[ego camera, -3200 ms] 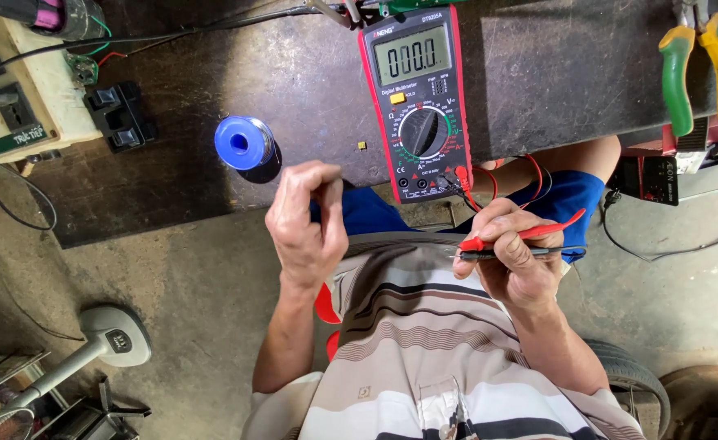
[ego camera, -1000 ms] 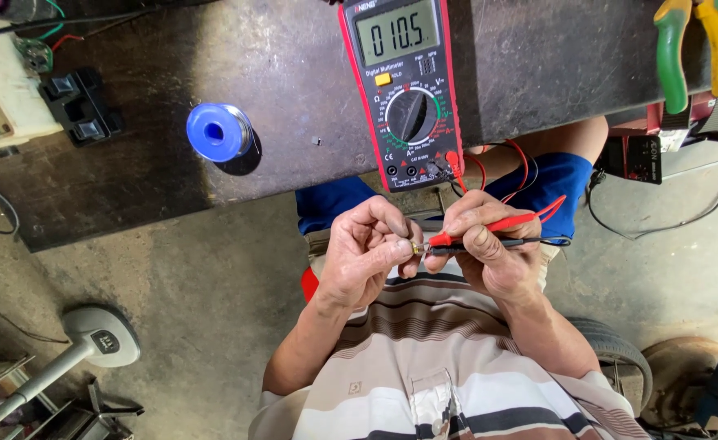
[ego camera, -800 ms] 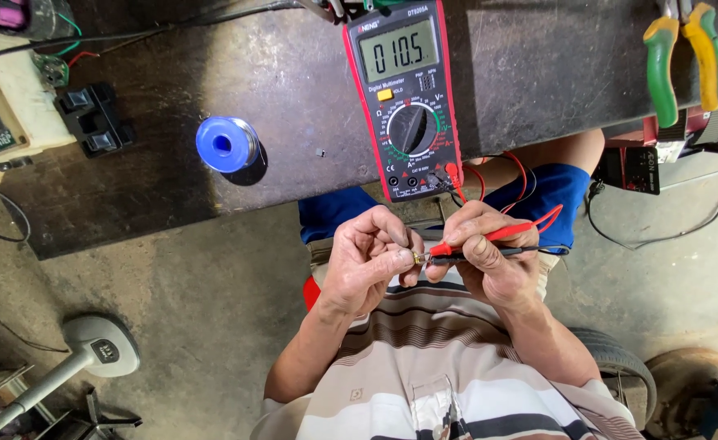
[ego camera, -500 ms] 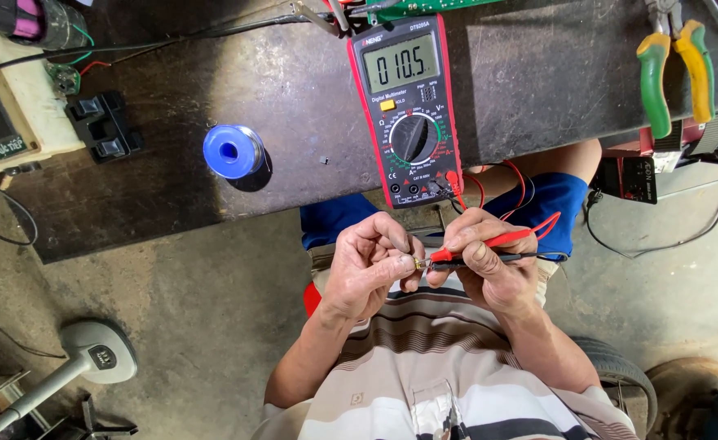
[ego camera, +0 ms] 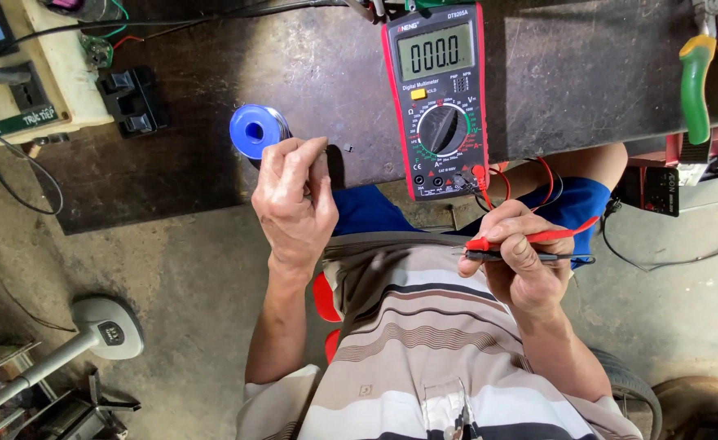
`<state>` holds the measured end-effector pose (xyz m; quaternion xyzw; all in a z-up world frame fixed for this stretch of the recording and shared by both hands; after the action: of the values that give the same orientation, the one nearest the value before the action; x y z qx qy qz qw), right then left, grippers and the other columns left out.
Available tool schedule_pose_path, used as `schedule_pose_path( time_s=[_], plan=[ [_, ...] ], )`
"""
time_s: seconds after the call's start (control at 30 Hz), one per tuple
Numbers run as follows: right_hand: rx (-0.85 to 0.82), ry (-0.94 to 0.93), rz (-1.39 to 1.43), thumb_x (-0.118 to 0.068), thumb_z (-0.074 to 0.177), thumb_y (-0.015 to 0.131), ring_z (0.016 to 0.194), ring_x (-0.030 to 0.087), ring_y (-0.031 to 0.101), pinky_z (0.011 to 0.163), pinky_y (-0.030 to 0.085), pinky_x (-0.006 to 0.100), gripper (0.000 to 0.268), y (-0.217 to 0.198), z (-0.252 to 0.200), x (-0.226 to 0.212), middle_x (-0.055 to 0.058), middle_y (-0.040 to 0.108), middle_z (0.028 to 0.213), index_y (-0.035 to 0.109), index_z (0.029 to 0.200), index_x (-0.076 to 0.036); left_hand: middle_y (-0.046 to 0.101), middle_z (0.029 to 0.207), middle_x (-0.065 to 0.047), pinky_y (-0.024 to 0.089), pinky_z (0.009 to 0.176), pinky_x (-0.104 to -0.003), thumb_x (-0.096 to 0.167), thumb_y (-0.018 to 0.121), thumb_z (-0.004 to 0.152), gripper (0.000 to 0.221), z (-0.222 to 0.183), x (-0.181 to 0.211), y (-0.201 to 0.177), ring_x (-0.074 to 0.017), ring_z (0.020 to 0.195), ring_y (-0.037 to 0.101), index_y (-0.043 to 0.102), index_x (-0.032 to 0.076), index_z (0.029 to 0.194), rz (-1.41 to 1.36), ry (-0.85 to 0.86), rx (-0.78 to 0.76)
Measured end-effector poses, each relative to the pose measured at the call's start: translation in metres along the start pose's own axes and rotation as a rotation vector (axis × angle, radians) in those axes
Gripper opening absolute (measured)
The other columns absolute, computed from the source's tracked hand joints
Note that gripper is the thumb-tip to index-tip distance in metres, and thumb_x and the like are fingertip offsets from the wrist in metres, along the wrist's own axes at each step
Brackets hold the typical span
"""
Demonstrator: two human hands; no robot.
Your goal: Testing a small electronic component using digital and analog multimeters and then soldering it onto a circuit board.
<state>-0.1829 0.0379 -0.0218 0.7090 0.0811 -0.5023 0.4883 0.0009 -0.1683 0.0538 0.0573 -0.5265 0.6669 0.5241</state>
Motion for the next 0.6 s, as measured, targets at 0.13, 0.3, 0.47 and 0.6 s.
schedule_pose_path(
  time_s=[0.13, 0.3, 0.47, 0.6],
  plan=[
    [-0.002, 0.011, -0.061, -0.021, 0.095, 0.072, 0.054, 0.039, 0.074, 0.041, 0.065, 0.042, 0.04, 0.0, 0.0, 0.0, 0.029, 0.057, 0.076, 0.058, 0.081, 0.013, 0.053, 0.092, -0.008, 0.058, 0.061, -0.033, -0.002, 0.069, 0.097, 0.015, 0.004, 0.002, 0.011, -0.0221, 0.071, 0.061, 0.073, 0.004, 0.11, 0.045, 0.078, -0.059],
    [0.001, 0.006, -0.044, -0.022, 0.096, 0.071, 0.055, 0.038, 0.075, 0.046, 0.066, 0.041, 0.038, 0.0, 0.001, -0.001, 0.027, 0.057, 0.077, 0.06, 0.084, 0.012, 0.053, 0.091, -0.005, 0.057, 0.065, -0.033, 0.003, 0.068, 0.099, 0.006, 0.008, 0.006, 0.017, -0.0232, 0.068, 0.065, 0.071, 0.007, 0.1, 0.07, 0.132, -0.133],
    [0.003, 0.006, -0.023, -0.02, 0.095, 0.073, 0.055, 0.038, 0.074, 0.046, 0.067, 0.042, 0.037, 0.011, 0.001, -0.003, 0.027, 0.057, 0.077, 0.059, 0.083, 0.012, 0.052, 0.093, -0.006, 0.058, 0.07, -0.033, 0.002, 0.064, 0.099, 0.004, 0.005, 0.011, 0.019, -0.0229, 0.075, 0.064, 0.065, 0.005, 0.102, 0.051, 0.135, -0.143],
    [0.01, -0.005, -0.024, -0.018, 0.093, 0.074, 0.052, 0.037, 0.073, 0.044, 0.066, 0.042, 0.037, 0.011, 0.002, -0.002, 0.029, 0.058, 0.077, 0.058, 0.082, 0.013, 0.066, 0.094, -0.008, 0.06, 0.073, -0.034, 0.003, 0.068, 0.098, 0.007, -0.013, 0.027, 0.011, -0.024, 0.079, 0.071, 0.07, 0.004, 0.104, -0.232, 0.016, -0.082]
  ],
)
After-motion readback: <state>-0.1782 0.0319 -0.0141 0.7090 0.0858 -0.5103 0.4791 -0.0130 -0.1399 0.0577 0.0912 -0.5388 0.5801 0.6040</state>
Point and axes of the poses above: each hand's wrist, its own z-axis towards the middle knuckle, its own y-axis out of the palm, x = y × z, the point moved 7 cm from there along z, towards the middle knuckle
